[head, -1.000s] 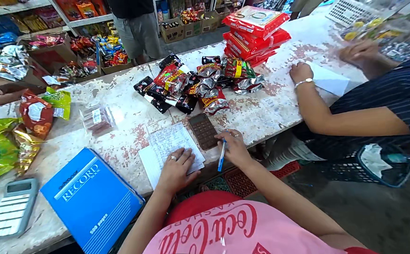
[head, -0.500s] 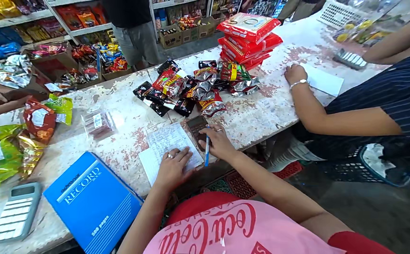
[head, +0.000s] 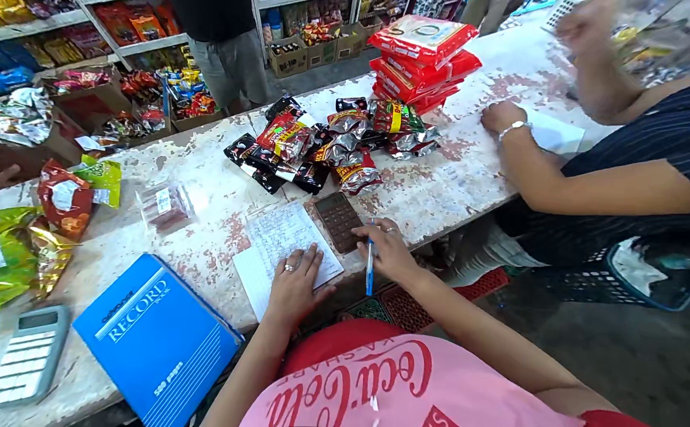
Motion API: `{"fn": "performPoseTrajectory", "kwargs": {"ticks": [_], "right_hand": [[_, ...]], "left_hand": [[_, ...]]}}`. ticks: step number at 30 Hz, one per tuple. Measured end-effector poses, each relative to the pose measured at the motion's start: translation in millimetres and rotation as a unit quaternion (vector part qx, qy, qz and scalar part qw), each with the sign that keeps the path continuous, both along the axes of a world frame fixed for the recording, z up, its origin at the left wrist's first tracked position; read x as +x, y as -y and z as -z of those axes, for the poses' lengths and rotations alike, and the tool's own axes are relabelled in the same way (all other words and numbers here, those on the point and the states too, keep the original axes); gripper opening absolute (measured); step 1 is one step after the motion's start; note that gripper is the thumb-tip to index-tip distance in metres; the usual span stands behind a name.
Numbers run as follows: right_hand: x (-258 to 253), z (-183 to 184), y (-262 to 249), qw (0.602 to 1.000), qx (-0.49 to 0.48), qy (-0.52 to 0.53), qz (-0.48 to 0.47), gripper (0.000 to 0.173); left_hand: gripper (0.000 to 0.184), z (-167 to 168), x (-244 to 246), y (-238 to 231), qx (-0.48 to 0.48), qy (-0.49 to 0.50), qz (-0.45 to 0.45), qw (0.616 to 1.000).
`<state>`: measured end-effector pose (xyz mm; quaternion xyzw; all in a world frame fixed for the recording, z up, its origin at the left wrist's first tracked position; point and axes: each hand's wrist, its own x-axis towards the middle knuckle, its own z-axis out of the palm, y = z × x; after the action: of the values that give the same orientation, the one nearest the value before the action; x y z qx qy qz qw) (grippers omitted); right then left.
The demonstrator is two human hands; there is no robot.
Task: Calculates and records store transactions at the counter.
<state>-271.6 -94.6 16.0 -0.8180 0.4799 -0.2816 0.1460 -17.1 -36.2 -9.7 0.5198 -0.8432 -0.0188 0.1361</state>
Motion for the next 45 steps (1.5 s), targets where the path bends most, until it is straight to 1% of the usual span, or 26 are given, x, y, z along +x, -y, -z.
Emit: {"fn": "performPoseTrajectory", "kwargs": {"ticks": [2,4,6,8,9,11,12,14,15,17,18,21,24,27,29,31,33,36,40,42,45], "right_hand": [[14,1,-3,0.999,-0.012,-0.002,-0.046,0.032],[26,-5,-3,0.997,0.031,-0.032,-0.065,0.030],[31,-9,7,0.998,0.033,-0.026,-0.042,0.027],[30,-7,21,1.000,-0.002,-0.007,0.004,0.026],[28,-5,29,1.000,-0.004,-0.005,0.022,0.026],[24,-3,36,0.999,0.022,-0.009,0.035,0.027],[22,-2,35,0.999,0.021,-0.009,0.031,0.027],[21,2,22,1.000,-0.020,0.001,0.016,0.025],[20,3,13,1.000,-0.023,0.000,0.007,0.024],[14,4,0,1.000,0.002,-0.004,-0.008,0.026],[10,4,-2,1.000,0.007,-0.001,-0.005,0.029],[-2,8,0,0.999,-0.030,0.013,0.034,0.029],[-9,2,4,0.999,0.020,-0.007,0.047,0.029],[2,4,-1,1.000,-0.021,0.005,0.001,0.029],[12,4,-5,1.000,-0.011,-0.006,-0.025,0.030],[19,0,-2,1.000,0.008,-0.014,-0.012,0.029],[23,-1,7,1.000,-0.005,-0.004,0.021,0.027],[22,2,16,0.999,0.012,-0.005,0.042,0.026],[28,2,-6,1.000,-0.022,0.011,-0.015,0.022],[29,0,-18,0.999,-0.010,0.001,-0.041,0.021],[18,-3,-15,0.999,-0.023,0.010,-0.021,0.025]], "left_hand": [[0.078,0,0,3,-0.004,0.003,0.001,1.000],[0.079,0,0,3,-0.002,0.009,0.000,1.000],[0.079,0,1,3,-0.004,0.009,-0.001,1.000],[0.079,-1,1,1,-0.002,0.008,-0.001,1.000],[0.078,-1,0,1,0.000,0.004,0.000,1.000],[0.075,0,1,0,-0.009,-0.012,0.009,1.000],[0.072,2,1,0,-0.018,-0.023,0.013,0.999],[0.070,1,3,-2,-0.015,-0.031,0.018,0.999],[0.070,0,3,-3,-0.008,-0.030,0.018,0.999],[0.069,1,2,-3,-0.007,-0.035,0.018,0.999],[0.069,0,2,-3,-0.006,-0.037,0.017,0.999],[0.071,0,2,-3,-0.004,-0.036,0.012,0.999],[0.073,0,0,-1,0.002,-0.025,0.010,1.000],[0.075,-2,0,0,0.018,-0.018,0.009,1.000],[0.074,-3,0,0,0.022,-0.017,0.009,1.000],[0.075,-4,1,0,0.019,-0.019,0.010,1.000],[0.075,-3,2,-2,0.016,-0.022,0.012,1.000],[0.071,-1,3,-3,0.011,-0.047,0.018,0.999],[0.068,-1,4,-5,0.003,-0.071,0.025,0.997],[0.068,-1,4,-5,-0.002,-0.068,0.030,0.997],[0.067,-1,5,-5,-0.009,-0.067,0.038,0.997]]}}
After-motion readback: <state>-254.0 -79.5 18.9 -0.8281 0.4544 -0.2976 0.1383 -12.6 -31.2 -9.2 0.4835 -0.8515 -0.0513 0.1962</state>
